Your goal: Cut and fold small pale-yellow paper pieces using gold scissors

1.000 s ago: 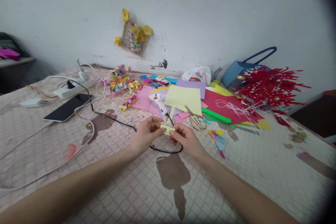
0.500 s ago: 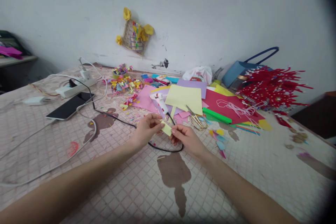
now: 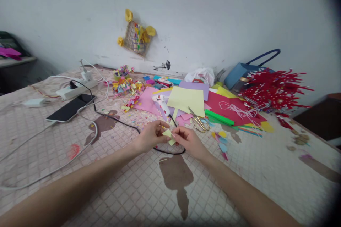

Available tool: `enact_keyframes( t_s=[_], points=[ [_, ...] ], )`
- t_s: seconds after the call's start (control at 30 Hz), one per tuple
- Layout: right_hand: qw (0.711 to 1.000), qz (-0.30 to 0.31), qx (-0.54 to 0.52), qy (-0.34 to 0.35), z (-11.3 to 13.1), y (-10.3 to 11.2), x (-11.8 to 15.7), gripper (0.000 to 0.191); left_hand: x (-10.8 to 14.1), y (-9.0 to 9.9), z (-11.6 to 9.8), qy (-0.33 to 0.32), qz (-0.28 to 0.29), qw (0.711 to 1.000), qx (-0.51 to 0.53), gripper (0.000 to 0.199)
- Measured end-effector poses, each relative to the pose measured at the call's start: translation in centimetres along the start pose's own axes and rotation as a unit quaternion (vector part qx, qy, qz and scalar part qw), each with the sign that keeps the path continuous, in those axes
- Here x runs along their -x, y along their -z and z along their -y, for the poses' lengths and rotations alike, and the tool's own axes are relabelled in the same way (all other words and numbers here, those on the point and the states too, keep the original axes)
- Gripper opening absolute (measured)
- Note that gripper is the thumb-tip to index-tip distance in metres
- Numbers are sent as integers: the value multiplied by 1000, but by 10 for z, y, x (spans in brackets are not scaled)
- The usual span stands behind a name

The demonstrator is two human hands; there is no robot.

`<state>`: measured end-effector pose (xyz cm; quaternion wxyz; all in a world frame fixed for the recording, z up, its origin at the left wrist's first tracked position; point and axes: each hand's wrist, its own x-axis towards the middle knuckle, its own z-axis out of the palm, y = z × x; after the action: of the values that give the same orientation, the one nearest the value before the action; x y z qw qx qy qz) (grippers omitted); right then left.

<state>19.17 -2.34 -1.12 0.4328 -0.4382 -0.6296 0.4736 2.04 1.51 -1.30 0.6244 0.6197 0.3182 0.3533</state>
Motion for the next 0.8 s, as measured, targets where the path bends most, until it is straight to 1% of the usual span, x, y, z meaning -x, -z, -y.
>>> enact_keyframes(
  t_s=[0.1,0.27,0.33,0.4,0.47,0.53,0.6,0.67,0.73,0.8],
  points=[
    [1000,-7,25,9,-2,1,0,15,-1,1,1,-10,-16,1000,-23,35],
    [999,-20,47,5,-3,0,0,14,-2,1,-1,-9,-32,999,-7,30],
    [996,-53,69,15,-2,-1,0,14,-2,1,-2,-5,-41,999,3,32],
    [987,-101,115,44,-1,-2,0,14,-1,-1,-3,17,-45,999,21,34],
    [972,-142,170,82,0,-4,1,14,0,-2,-3,47,-32,997,44,34],
    [957,-158,213,116,3,-6,3,13,1,-3,-3,59,-15,996,58,32],
    [951,-151,236,134,6,-8,4,13,2,-4,-4,55,-11,997,60,30],
    [952,-130,239,137,8,-10,5,13,2,-4,-5,50,-16,997,57,29],
    [961,-106,216,134,9,-10,5,13,2,-3,-7,54,-20,997,57,28],
    [974,-86,170,119,7,-8,4,13,1,-2,-8,58,-18,996,63,27]
  ],
)
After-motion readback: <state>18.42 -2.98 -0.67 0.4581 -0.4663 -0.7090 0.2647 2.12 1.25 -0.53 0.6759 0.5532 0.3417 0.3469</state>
